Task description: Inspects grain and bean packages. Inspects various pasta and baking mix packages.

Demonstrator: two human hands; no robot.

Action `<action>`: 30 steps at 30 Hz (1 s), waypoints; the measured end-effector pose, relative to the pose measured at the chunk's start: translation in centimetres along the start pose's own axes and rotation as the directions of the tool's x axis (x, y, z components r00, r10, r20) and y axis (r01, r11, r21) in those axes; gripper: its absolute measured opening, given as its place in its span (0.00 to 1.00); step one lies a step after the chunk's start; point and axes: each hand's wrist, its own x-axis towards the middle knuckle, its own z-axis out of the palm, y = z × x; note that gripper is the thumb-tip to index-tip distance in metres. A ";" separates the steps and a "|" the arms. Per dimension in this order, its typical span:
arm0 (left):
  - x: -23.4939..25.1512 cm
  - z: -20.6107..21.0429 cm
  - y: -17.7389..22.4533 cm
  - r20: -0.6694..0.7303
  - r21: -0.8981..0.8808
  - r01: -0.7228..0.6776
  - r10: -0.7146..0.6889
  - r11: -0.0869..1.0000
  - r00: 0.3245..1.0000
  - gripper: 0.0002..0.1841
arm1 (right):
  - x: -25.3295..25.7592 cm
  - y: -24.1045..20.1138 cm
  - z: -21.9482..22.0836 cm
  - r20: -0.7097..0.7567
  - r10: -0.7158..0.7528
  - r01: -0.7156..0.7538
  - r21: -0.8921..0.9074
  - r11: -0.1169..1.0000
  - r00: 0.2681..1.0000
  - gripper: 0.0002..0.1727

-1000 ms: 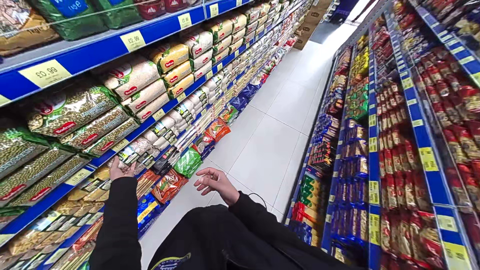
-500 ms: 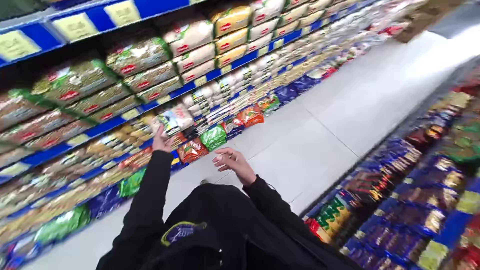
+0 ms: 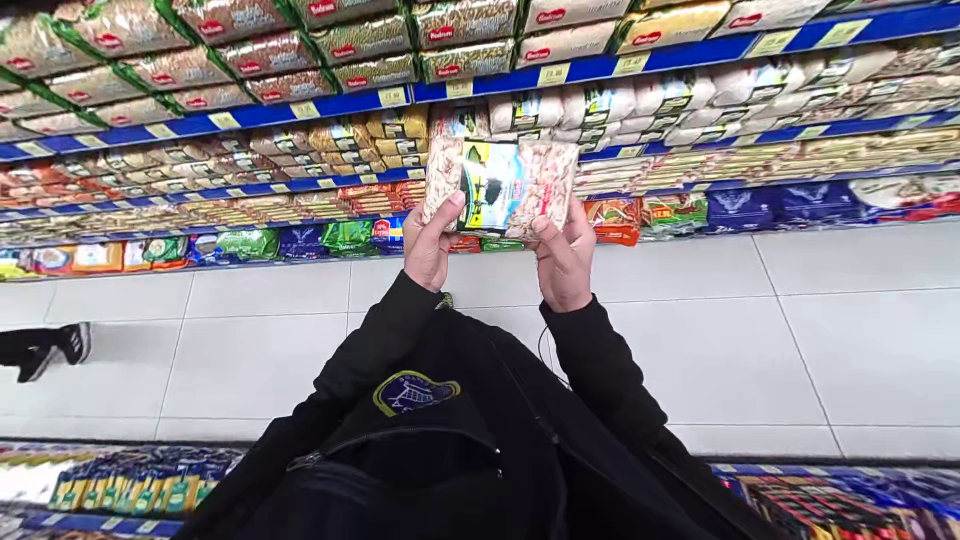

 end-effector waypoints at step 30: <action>-5.9 2.2 1.0 0.168 0.044 -0.137 0.128 0.990 0.977 0.32 | -3.6 -5.9 -1.7 0.184 -0.042 0.039 0.020 0.999 0.982 0.43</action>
